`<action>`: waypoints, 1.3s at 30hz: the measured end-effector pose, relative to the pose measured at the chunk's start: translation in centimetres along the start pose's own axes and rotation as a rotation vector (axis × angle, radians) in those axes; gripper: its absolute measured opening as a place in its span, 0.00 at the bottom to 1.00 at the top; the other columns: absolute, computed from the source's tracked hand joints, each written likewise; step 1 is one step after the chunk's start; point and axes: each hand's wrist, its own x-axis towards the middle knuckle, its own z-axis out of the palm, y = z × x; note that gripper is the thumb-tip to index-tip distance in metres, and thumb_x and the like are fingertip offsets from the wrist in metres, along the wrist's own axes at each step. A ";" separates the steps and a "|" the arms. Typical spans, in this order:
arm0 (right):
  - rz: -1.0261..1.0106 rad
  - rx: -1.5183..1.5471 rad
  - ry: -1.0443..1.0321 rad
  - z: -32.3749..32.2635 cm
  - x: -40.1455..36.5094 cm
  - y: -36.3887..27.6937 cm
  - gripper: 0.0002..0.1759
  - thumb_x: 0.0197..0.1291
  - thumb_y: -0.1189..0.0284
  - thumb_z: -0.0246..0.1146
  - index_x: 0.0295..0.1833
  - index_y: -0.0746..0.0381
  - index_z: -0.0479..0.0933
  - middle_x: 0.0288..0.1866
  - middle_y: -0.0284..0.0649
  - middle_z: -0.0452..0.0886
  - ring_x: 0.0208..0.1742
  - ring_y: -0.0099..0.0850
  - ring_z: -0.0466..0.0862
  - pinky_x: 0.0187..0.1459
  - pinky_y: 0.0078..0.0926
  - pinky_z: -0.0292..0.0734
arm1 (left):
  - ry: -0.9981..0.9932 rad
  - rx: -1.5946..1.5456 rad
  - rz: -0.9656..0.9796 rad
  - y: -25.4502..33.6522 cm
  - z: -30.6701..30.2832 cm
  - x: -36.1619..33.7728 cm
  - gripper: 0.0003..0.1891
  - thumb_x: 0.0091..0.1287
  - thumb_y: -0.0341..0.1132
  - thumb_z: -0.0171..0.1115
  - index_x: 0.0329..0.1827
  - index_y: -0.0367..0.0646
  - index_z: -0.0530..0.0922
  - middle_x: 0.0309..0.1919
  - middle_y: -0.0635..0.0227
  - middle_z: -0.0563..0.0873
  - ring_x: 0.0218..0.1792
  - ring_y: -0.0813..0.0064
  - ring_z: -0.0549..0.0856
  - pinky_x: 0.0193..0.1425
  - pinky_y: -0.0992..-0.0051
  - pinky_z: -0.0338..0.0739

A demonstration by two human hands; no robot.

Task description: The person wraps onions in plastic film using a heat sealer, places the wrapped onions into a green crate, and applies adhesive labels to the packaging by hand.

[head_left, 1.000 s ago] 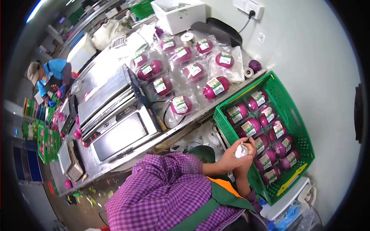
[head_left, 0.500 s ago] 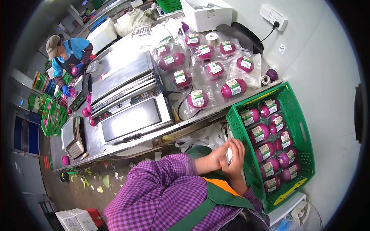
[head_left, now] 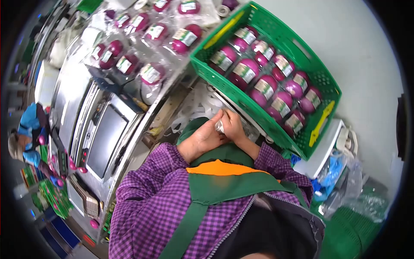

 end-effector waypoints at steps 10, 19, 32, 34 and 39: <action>0.209 0.226 -0.133 -3.0 -5.1 4.9 0.23 0.73 0.64 0.38 0.62 0.67 0.67 0.58 0.44 0.73 0.59 0.33 0.72 0.62 0.28 0.64 | -0.096 0.223 0.088 -1.1 -3.0 5.5 0.16 0.70 0.45 0.56 0.54 0.45 0.74 0.49 0.66 0.80 0.51 0.67 0.79 0.60 0.58 0.73; 0.207 0.381 -0.029 -4.6 -3.3 2.5 0.21 0.75 0.64 0.39 0.64 0.62 0.68 0.58 0.37 0.73 0.55 0.29 0.74 0.55 0.22 0.69 | 0.193 0.648 0.280 0.0 1.5 5.1 0.17 0.65 0.48 0.63 0.52 0.52 0.75 0.35 0.76 0.81 0.33 0.81 0.80 0.29 0.77 0.71; 0.388 -0.028 -0.132 -5.8 -5.1 6.6 0.20 0.67 0.61 0.52 0.55 0.66 0.75 0.46 0.45 0.83 0.44 0.33 0.83 0.48 0.28 0.75 | 0.466 0.698 0.500 2.5 -2.3 8.0 0.12 0.69 0.41 0.57 0.48 0.44 0.78 0.28 0.72 0.82 0.24 0.79 0.80 0.22 0.78 0.71; 0.352 -0.084 -0.123 -5.8 -5.4 6.8 0.20 0.66 0.62 0.54 0.54 0.66 0.76 0.47 0.47 0.83 0.46 0.37 0.84 0.49 0.30 0.75 | 0.467 0.708 0.500 2.4 -1.9 7.7 0.12 0.69 0.41 0.56 0.48 0.43 0.79 0.29 0.72 0.82 0.24 0.79 0.80 0.23 0.78 0.71; 0.251 -0.146 -0.080 -3.8 -5.7 10.8 0.20 0.62 0.59 0.57 0.44 0.66 0.79 0.40 0.54 0.82 0.42 0.47 0.83 0.45 0.40 0.76 | 0.261 0.786 0.404 4.2 -3.6 7.5 0.12 0.70 0.35 0.50 0.51 0.45 0.78 0.37 0.72 0.82 0.31 0.82 0.80 0.30 0.77 0.74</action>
